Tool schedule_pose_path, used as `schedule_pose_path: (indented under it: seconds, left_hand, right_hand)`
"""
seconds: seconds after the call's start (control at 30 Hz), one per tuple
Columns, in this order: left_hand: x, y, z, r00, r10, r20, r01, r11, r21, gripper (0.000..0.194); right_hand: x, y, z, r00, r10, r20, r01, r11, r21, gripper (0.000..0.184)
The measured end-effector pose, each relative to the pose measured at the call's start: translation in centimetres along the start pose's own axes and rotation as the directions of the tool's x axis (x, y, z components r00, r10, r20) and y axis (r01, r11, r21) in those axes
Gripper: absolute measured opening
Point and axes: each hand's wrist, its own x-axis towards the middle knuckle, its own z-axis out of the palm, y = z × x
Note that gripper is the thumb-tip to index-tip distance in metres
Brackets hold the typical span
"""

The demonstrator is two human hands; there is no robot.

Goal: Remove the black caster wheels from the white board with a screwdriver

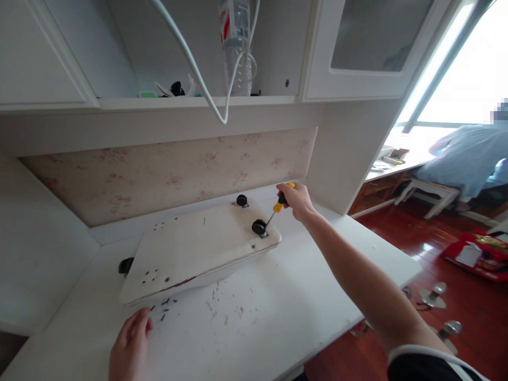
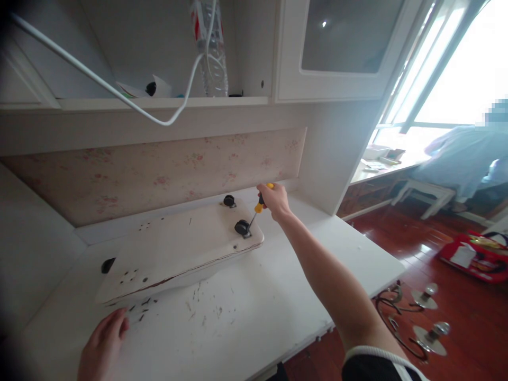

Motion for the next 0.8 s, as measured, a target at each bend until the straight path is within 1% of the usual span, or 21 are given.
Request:
schedule_pose_path:
  seconds: [0.17, 0.3, 0.4, 0.53, 0.63, 0.7, 0.8]
  left_hand:
    - [-0.1, 0.4, -0.1, 1.0, 0.028, 0.008, -0.028, 1.0, 0.003, 0.046]
    - [0.0, 0.3, -0.1, 0.998, 0.055, 0.005, -0.055, 0.998, 0.035, 0.047]
    - [0.1, 0.2, -0.2, 0.999, 0.032, 0.019, -0.033, 0.998, 0.047, 0.05]
    - [0.3, -0.1, -0.3, 0.999, 0.012, 0.036, -0.013, 1.0, 0.014, 0.052]
    - [0.3, -0.2, -0.2, 1.0, 0.002, 0.025, -0.002, 1.0, 0.009, 0.053]
    - [0.2, -0.2, -0.2, 1.0, 0.002, 0.016, -0.002, 1.0, -0.002, 0.054]
    - [0.0, 0.0, -0.2, 1.0, 0.013, 0.011, -0.013, 1.0, -0.019, 0.054]
  right_hand:
    - [-0.1, -0.2, 0.2, 0.999, -0.022, 0.034, 0.026, 0.992, -0.123, 0.022]
    - [0.1, -1.3, 0.4, 0.991, -0.048, 0.124, 0.083, 0.95, -0.3, 0.026]
    - [0.7, -2.9, 0.4, 0.978, -0.075, 0.197, 0.164, 0.857, -0.488, 0.03]
    - [1.8, -5.2, 0.6, 0.956, -0.083, 0.28, 0.261, 0.675, -0.69, 0.03]
    - [2.5, -6.8, 1.1, 0.917, -0.023, 0.398, 0.338, 0.574, -0.746, 0.025]
    - [2.8, -7.8, 1.5, 0.875, 0.04, 0.482, 0.39, 0.533, -0.751, 0.023]
    - [3.0, -9.1, 1.8, 0.821, 0.121, 0.558, 0.441, 0.484, -0.755, 0.021]
